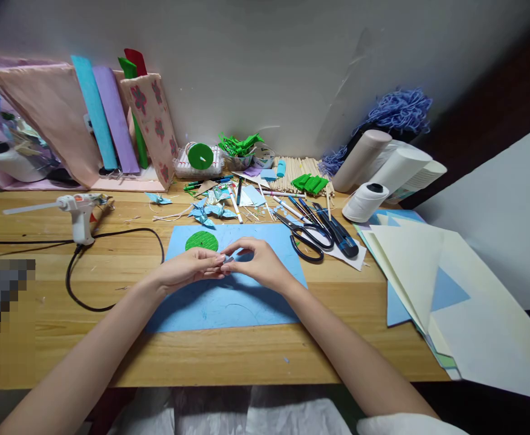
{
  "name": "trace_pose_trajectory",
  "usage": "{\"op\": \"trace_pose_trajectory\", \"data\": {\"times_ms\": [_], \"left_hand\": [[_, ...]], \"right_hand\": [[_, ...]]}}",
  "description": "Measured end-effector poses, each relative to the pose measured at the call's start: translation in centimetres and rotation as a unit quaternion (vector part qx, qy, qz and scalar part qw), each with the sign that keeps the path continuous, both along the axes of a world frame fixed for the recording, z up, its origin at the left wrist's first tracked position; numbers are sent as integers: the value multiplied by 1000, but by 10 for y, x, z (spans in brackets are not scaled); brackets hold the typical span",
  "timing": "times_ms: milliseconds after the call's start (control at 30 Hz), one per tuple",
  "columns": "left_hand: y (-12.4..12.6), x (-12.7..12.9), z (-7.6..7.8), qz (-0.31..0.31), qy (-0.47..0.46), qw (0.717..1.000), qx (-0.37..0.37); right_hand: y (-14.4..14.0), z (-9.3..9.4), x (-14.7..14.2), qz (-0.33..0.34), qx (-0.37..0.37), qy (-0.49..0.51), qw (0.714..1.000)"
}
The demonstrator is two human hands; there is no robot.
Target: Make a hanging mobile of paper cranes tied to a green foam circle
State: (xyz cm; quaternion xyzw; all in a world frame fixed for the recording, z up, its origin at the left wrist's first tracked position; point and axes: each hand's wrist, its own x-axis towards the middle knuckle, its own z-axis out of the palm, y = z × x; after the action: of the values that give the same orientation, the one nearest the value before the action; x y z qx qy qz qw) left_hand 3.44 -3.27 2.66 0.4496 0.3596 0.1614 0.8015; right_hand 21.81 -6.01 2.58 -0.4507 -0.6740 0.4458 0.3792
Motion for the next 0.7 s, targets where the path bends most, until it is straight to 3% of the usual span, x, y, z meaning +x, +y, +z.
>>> {"op": "trace_pose_trajectory", "data": {"times_ms": [200, 433, 600, 700], "left_hand": [[2, -1, -1, -22, -5, 1000, 8], [1, -3, 8, -94, 56, 988, 111], [2, -2, 7, -127, 98, 973, 164], [2, -1, 5, -114, 109, 972, 171]], "right_hand": [[-2, 6, 1, -10, 19, -35, 999], [-4, 4, -1, -3, -78, -50, 996], [-5, -2, -3, 17, -32, -76, 996], [-5, -5, -3, 7, -3, -81, 997]]}}
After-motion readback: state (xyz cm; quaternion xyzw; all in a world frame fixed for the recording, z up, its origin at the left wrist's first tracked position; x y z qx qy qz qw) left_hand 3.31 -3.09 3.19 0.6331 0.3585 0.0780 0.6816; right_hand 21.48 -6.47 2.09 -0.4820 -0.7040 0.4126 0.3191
